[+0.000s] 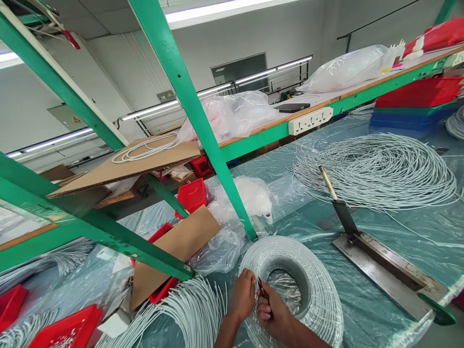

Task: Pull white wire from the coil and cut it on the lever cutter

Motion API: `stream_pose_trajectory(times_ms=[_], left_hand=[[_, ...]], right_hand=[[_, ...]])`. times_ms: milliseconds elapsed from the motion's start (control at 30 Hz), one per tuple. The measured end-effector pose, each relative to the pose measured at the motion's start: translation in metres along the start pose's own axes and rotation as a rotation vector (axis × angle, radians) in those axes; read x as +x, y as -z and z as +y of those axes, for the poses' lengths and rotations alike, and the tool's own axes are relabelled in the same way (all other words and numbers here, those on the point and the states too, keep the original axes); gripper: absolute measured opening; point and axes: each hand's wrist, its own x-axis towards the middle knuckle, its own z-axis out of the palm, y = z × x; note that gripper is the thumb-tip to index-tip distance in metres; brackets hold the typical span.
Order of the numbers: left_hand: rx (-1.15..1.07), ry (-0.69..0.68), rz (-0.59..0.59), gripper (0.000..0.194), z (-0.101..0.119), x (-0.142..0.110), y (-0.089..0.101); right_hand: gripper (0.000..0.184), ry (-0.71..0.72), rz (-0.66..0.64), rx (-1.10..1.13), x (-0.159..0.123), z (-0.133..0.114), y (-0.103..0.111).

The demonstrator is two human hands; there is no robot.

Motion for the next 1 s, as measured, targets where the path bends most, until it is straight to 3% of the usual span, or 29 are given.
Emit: stream_pose_trajectory(times_ms=[100, 200, 367, 433, 533, 700, 833, 1000], left_hand=[[0.002, 0.004, -0.012, 0.024, 0.001, 0.000, 0.001], [0.023, 0.020, -0.017, 0.025, 0.002, -0.001, 0.001], [-0.017, -0.019, 0.017, 0.026, 0.001, -0.003, 0.001], [-0.038, -0.026, 0.026, 0.025, -0.001, -0.003, 0.001], [-0.120, -0.024, 0.031, 0.021, -0.005, -0.001, -0.002], [-0.235, -0.012, 0.118, 0.022, -0.011, -0.001, -0.010], [-0.244, -0.009, 0.142, 0.022, -0.011, -0.003, -0.013], [-0.245, -0.006, 0.161, 0.024, -0.012, -0.003, -0.014]], right_hand=[[0.046, -0.032, 0.101, 0.105, -0.006, 0.008, -0.007], [0.046, 0.029, 0.109, 0.117, -0.005, 0.010, -0.015], [0.036, 0.401, 0.003, 0.076, -0.013, -0.037, -0.035], [0.035, 0.445, -0.064, 0.066, -0.021, -0.055, -0.043], [0.035, 0.245, -0.088, 0.023, -0.033, -0.053, -0.044], [0.046, -0.076, 0.083, -0.003, -0.033, -0.018, -0.020], [0.047, -0.149, 0.122, -0.018, -0.028, -0.013, -0.008], [0.048, -0.150, 0.119, -0.020, -0.023, -0.014, -0.012]])
